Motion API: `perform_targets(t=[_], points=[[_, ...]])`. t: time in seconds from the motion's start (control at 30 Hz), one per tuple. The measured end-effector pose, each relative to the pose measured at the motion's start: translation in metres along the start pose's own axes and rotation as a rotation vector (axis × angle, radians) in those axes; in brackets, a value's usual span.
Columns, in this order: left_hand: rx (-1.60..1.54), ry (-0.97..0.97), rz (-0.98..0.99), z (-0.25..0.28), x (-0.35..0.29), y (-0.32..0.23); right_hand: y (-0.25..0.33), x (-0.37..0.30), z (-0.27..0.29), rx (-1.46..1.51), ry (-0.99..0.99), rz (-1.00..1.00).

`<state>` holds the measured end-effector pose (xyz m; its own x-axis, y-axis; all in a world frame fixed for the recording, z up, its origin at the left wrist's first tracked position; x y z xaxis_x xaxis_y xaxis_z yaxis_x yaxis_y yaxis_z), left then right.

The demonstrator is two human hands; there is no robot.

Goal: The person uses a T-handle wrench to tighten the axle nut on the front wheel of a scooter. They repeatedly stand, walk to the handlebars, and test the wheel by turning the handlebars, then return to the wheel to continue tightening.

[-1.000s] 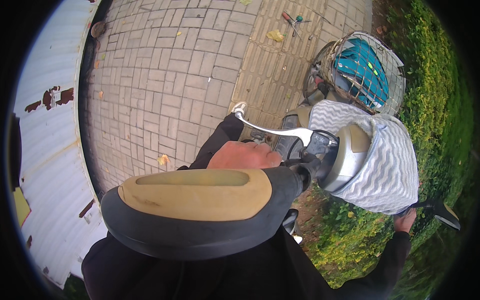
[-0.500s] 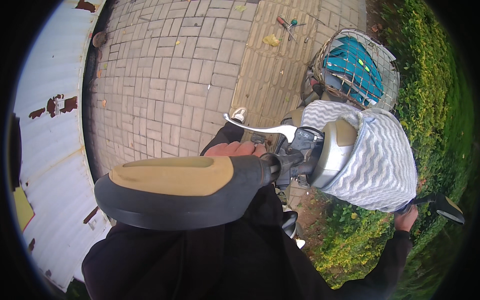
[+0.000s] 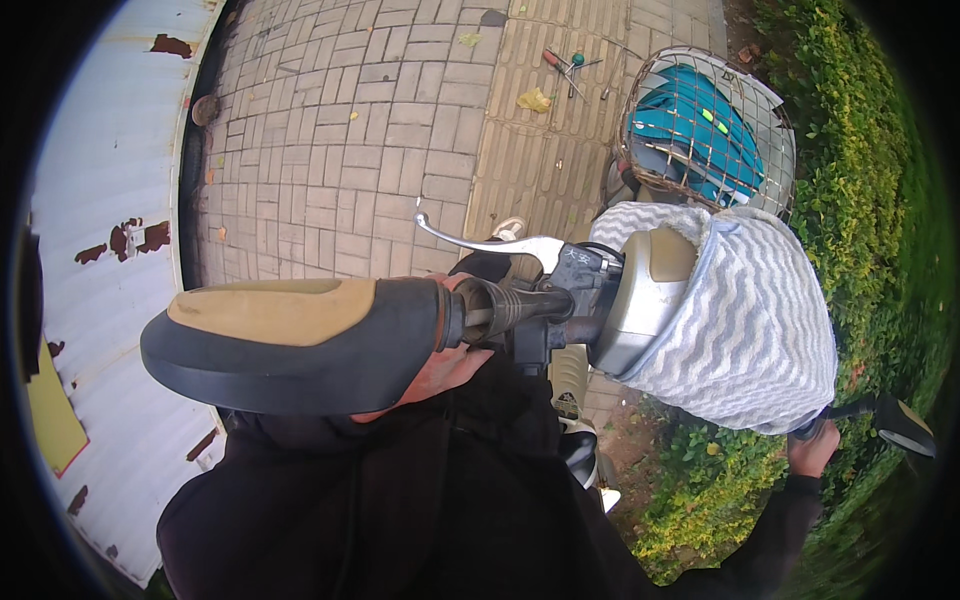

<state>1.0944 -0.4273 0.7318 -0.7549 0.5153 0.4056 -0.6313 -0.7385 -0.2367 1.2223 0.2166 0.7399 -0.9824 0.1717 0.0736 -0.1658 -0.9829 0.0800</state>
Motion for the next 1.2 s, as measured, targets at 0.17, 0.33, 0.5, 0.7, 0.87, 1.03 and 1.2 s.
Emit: perform_targets(t=[0.17, 0.33, 0.5, 0.7, 0.87, 1.03, 1.2], points=[[0.169, 0.036, -0.018, -0.04, -0.031, 0.0, -0.005, -0.008, -0.026, 0.089, -0.028, 0.014], [0.077, -0.069, -0.078, -0.047, -0.038, -0.003, -0.009, -0.005, -0.043, -0.07, -0.09, 0.076], [-0.021, -0.156, 0.007, -0.044, -0.035, -0.011, -0.029, -0.006, -0.053, -0.12, -0.214, 0.094], [-0.068, -0.202, 0.101, -0.038, -0.036, -0.022, -0.041, 0.007, -0.035, -0.153, -0.175, 0.1], [-0.106, -0.078, 0.256, -0.027, -0.033, -0.028, -0.041, 0.023, -0.017, -0.085, -0.161, 0.112], [-0.101, -0.282, 0.142, -0.02, -0.021, -0.024, -0.04, 0.027, -0.008, -0.115, -0.157, 0.126], [0.007, -0.192, 0.138, -0.01, -0.026, -0.024, -0.029, 0.028, 0.001, -0.086, -0.146, 0.173]])
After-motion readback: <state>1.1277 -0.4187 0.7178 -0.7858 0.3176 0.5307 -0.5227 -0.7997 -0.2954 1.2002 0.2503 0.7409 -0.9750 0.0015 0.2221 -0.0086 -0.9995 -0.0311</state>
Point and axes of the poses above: each hand's wrist, its own x-axis towards the middle knuckle, its own z-axis out of the back of the hand, y = z × x, the point moved 2 cm from there along x, towards the middle knuckle, and after that the axes turned 14 degrees about -y, right-handed, at the moved point
